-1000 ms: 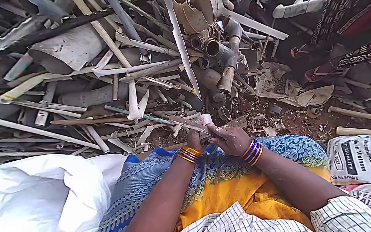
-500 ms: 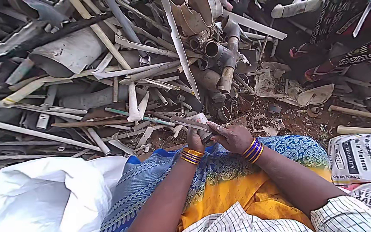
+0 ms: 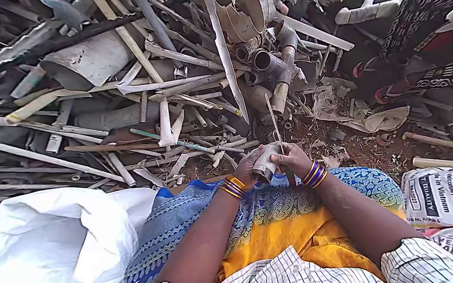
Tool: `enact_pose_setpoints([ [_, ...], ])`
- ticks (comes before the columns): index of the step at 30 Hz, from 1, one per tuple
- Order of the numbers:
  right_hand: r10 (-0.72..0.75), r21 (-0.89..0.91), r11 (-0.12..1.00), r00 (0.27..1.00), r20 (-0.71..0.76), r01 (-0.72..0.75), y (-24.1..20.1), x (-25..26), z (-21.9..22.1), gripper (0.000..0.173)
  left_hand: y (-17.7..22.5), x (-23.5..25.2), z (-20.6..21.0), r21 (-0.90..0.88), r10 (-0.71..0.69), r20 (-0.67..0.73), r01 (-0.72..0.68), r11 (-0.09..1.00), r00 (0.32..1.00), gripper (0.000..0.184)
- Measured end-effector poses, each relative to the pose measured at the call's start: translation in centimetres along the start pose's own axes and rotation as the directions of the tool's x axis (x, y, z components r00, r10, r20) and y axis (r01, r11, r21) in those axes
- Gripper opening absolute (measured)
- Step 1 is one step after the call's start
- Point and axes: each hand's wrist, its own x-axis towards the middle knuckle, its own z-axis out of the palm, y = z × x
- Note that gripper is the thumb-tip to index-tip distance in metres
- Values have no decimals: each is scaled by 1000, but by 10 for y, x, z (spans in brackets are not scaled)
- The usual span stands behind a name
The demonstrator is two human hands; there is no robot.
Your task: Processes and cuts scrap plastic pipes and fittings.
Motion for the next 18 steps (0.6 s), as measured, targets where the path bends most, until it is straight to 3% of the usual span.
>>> enact_pose_setpoints([
  [2,-28,-47,999,999,-44,26,-4,0,-3,17,6,2,4,236,67,-134,-33,971,989,30],
  [3,-75,-108,992,991,-110,63,-6,0,-3,16,10,4,6,420,153,-221,-48,906,963,30],
  [5,-202,-311,943,946,-252,118,-5,3,-6,14,16,5,6,750,354,-268,-37,660,896,31],
  [7,-323,-485,865,883,-340,130,-2,6,-8,17,19,1,5,906,475,-163,-60,420,865,29],
  [10,-460,-581,795,797,-391,175,8,9,-6,20,12,-3,11,983,491,-18,-75,170,871,28],
  [12,-508,-622,760,768,-390,187,13,8,-4,24,6,-4,17,998,447,-17,-10,59,894,31],
  [18,-621,-733,627,737,-266,264,23,3,5,31,3,-6,22,990,411,-108,134,-35,905,31],
])
